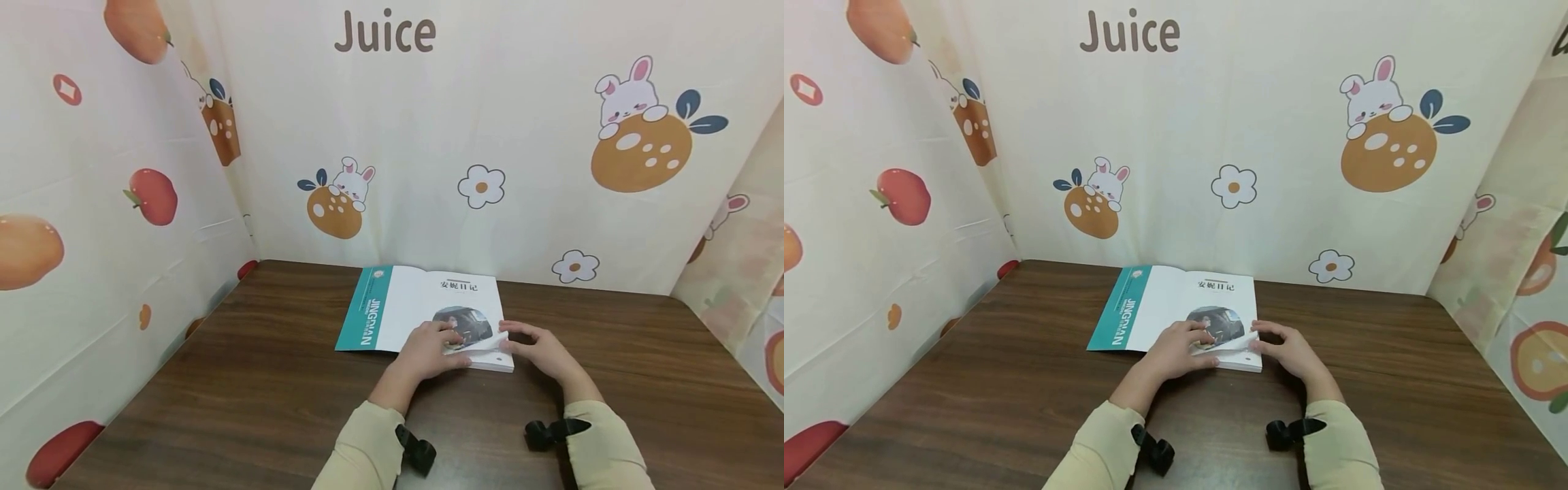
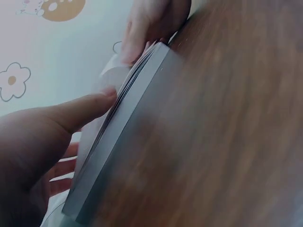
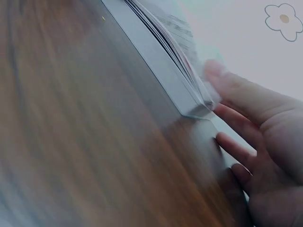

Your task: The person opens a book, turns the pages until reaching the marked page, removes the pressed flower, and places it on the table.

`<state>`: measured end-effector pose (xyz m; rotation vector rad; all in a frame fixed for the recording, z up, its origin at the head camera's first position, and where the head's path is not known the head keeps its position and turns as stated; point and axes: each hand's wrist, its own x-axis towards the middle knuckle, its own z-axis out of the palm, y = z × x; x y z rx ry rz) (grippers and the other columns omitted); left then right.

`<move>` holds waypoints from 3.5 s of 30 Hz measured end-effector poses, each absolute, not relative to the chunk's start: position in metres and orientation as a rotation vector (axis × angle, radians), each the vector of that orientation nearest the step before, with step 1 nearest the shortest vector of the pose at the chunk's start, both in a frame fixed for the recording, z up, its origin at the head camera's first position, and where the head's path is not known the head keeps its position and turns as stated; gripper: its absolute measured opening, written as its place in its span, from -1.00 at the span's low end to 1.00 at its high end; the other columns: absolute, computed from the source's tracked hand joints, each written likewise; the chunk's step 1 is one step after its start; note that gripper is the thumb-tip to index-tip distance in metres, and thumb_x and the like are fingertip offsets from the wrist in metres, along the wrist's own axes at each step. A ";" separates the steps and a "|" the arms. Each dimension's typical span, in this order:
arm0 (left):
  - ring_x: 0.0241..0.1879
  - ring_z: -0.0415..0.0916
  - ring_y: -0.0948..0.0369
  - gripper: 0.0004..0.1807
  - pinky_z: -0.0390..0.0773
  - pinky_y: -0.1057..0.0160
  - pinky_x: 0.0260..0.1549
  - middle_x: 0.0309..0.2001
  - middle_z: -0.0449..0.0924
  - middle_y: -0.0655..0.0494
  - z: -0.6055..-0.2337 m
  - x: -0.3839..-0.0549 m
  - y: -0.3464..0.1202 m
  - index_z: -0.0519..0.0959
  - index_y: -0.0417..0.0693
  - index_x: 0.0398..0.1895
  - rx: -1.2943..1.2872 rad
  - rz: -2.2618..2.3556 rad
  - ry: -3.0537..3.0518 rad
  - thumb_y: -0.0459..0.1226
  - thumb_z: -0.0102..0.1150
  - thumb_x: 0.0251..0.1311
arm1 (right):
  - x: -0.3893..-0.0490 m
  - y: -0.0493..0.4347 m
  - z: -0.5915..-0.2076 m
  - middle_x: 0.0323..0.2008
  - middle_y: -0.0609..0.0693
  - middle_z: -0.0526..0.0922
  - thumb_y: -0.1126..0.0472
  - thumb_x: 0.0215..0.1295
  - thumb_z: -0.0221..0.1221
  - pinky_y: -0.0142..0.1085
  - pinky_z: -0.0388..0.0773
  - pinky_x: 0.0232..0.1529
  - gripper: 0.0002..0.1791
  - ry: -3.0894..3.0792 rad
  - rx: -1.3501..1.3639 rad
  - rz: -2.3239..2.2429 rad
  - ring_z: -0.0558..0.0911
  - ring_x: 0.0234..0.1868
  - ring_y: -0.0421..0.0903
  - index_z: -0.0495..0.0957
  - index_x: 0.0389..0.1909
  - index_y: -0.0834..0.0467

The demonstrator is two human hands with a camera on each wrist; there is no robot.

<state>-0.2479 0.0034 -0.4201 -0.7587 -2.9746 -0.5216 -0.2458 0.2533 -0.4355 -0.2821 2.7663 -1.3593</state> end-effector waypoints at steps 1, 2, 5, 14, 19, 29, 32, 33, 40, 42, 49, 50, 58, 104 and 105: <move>0.18 0.27 0.16 -0.48 0.22 0.14 0.16 0.22 0.36 0.22 -0.421 -0.248 0.005 0.59 0.29 0.01 -0.736 -0.521 -2.970 0.25 0.13 0.02 | -0.246 0.252 -0.435 0.23 0.19 0.36 -0.13 0.14 0.21 0.27 0.04 0.14 -0.42 2.776 -0.245 -1.358 0.20 0.28 0.25 0.49 0.12 0.11; 0.17 0.28 0.17 -0.49 0.23 0.14 0.15 0.20 0.38 0.21 -0.422 -0.247 0.007 0.60 0.29 -0.01 -0.715 -0.517 -2.964 0.26 0.12 0.02 | -0.246 0.251 -0.435 0.23 0.22 0.35 -0.15 0.16 0.19 0.26 0.06 0.13 -0.40 2.782 -0.209 -1.358 0.20 0.27 0.26 0.47 0.13 0.12; 0.13 0.30 0.18 -0.53 0.25 0.16 0.13 0.16 0.41 0.21 -0.424 -0.246 0.012 0.62 0.29 -0.09 -0.650 -0.512 -2.940 0.26 0.11 0.03 | -0.246 0.249 -0.435 0.24 0.26 0.32 -0.22 0.17 0.14 0.25 0.09 0.13 -0.33 2.794 -0.121 -1.348 0.20 0.26 0.27 0.43 0.17 0.14; -0.10 0.46 0.25 -0.86 0.40 0.25 -0.08 -0.13 0.58 0.25 -0.426 -0.247 0.017 0.67 0.19 -0.27 -0.544 -0.536 -2.808 -0.13 0.24 0.10 | -0.247 0.247 -0.434 0.29 0.23 0.26 -0.30 0.21 0.02 0.23 0.06 0.16 -0.23 2.743 -0.031 -1.476 0.17 0.29 0.25 0.26 0.31 0.09; -0.24 0.51 0.29 -0.83 0.47 0.29 -0.29 -0.21 0.62 0.26 -0.422 -0.250 0.015 0.65 0.12 -0.22 -0.432 -0.782 -2.805 -0.23 0.25 0.08 | -0.247 0.247 -0.431 0.34 0.21 0.18 -0.31 0.27 -0.08 0.26 0.00 0.17 -0.23 2.719 0.001 -1.473 0.08 0.33 0.27 0.20 0.35 0.10; -0.42 0.49 0.23 -0.76 0.48 0.21 -0.37 -0.33 0.65 0.13 -0.406 -0.254 -0.003 0.65 -0.07 -0.24 -0.181 -1.321 -2.515 -0.13 0.14 0.16 | -0.247 0.247 -0.435 0.29 0.22 0.25 -0.22 0.24 0.06 0.24 0.05 0.16 -0.29 2.718 -0.093 -1.442 0.16 0.30 0.23 0.28 0.29 0.11; -0.50 0.46 0.24 -0.68 0.49 0.24 -0.50 -0.38 0.64 0.09 -0.397 -0.257 -0.015 0.64 -0.13 -0.23 -0.082 -1.456 -2.422 -0.07 0.16 0.16 | -0.247 0.247 -0.436 0.29 0.23 0.25 -0.23 0.23 0.07 0.25 0.04 0.16 -0.29 2.723 -0.093 -1.434 0.16 0.29 0.23 0.30 0.28 0.11; -0.52 0.45 0.25 -0.66 0.49 0.26 -0.54 -0.40 0.63 0.08 -0.395 -0.258 -0.019 0.63 -0.14 -0.23 -0.044 -1.492 -2.399 -0.05 0.16 0.16 | -0.247 0.247 -0.436 0.29 0.23 0.25 -0.23 0.22 0.07 0.25 0.04 0.16 -0.29 2.725 -0.090 -1.430 0.16 0.29 0.23 0.30 0.28 0.11; -0.57 0.50 0.21 -0.63 0.47 0.29 -0.66 -0.48 0.59 0.01 -0.388 -0.268 -0.060 0.59 -0.20 -0.29 0.093 -1.655 -2.223 -0.04 0.20 0.13 | -0.248 0.248 -0.436 0.29 0.24 0.24 -0.22 0.22 0.08 0.25 0.05 0.15 -0.29 2.731 -0.081 -1.416 0.16 0.29 0.24 0.31 0.28 0.10; -0.55 0.51 0.20 -0.62 0.47 0.29 -0.61 -0.47 0.59 0.00 -0.389 -0.271 -0.073 0.59 -0.21 -0.28 0.111 -1.682 -2.203 -0.04 0.18 0.15 | -0.248 0.248 -0.436 0.29 0.24 0.24 -0.22 0.22 0.08 0.25 0.04 0.15 -0.29 2.729 -0.082 -1.419 0.16 0.29 0.24 0.31 0.27 0.11; -0.38 0.43 0.14 -0.62 0.37 0.25 -0.36 -0.39 0.55 0.00 -0.401 -0.278 -0.114 0.59 -0.18 -0.19 0.210 -1.629 -2.355 -0.02 0.13 0.20 | -0.248 0.249 -0.436 0.29 0.24 0.23 -0.26 0.18 0.09 0.26 0.04 0.15 -0.26 2.731 -0.077 -1.406 0.15 0.29 0.24 0.31 0.27 0.10; -0.37 0.42 0.13 -0.61 0.36 0.24 -0.36 -0.40 0.54 -0.01 -0.403 -0.278 -0.119 0.59 -0.18 -0.20 0.229 -1.618 -2.402 -0.02 0.12 0.21 | -0.248 0.249 -0.436 0.29 0.24 0.23 -0.26 0.18 0.09 0.26 0.04 0.15 -0.26 2.732 -0.075 -1.405 0.15 0.29 0.24 0.31 0.27 0.10; -0.32 0.38 0.07 -0.62 0.33 0.19 -0.35 -0.30 0.50 -0.05 -0.409 -0.275 -0.140 0.56 -0.18 -0.20 0.383 -1.456 -2.659 -0.03 0.11 0.19 | -0.248 0.250 -0.436 0.30 0.27 0.20 -0.23 0.16 0.14 0.27 0.00 0.15 -0.24 2.734 -0.068 -1.396 0.10 0.31 0.28 0.30 0.28 0.12; -0.18 0.40 0.01 -0.85 0.39 0.06 -0.24 -0.31 0.52 0.00 -0.400 -0.275 -0.084 0.53 -0.04 -0.36 0.011 -0.693 -2.769 -0.16 0.14 0.12 | -0.245 0.246 -0.432 0.21 0.28 0.33 -0.12 0.11 0.25 0.22 0.12 0.14 -0.30 2.778 -0.122 -1.401 0.24 0.24 0.26 0.37 0.21 0.17; -0.18 0.41 0.03 -0.86 0.40 0.08 -0.23 -0.31 0.53 0.03 -0.399 -0.274 -0.075 0.55 -0.03 -0.33 -0.075 -0.703 -2.760 -0.16 0.13 0.13 | -0.245 0.246 -0.432 0.20 0.27 0.34 -0.12 0.10 0.26 0.21 0.12 0.14 -0.30 2.778 -0.115 -1.406 0.25 0.23 0.25 0.38 0.20 0.16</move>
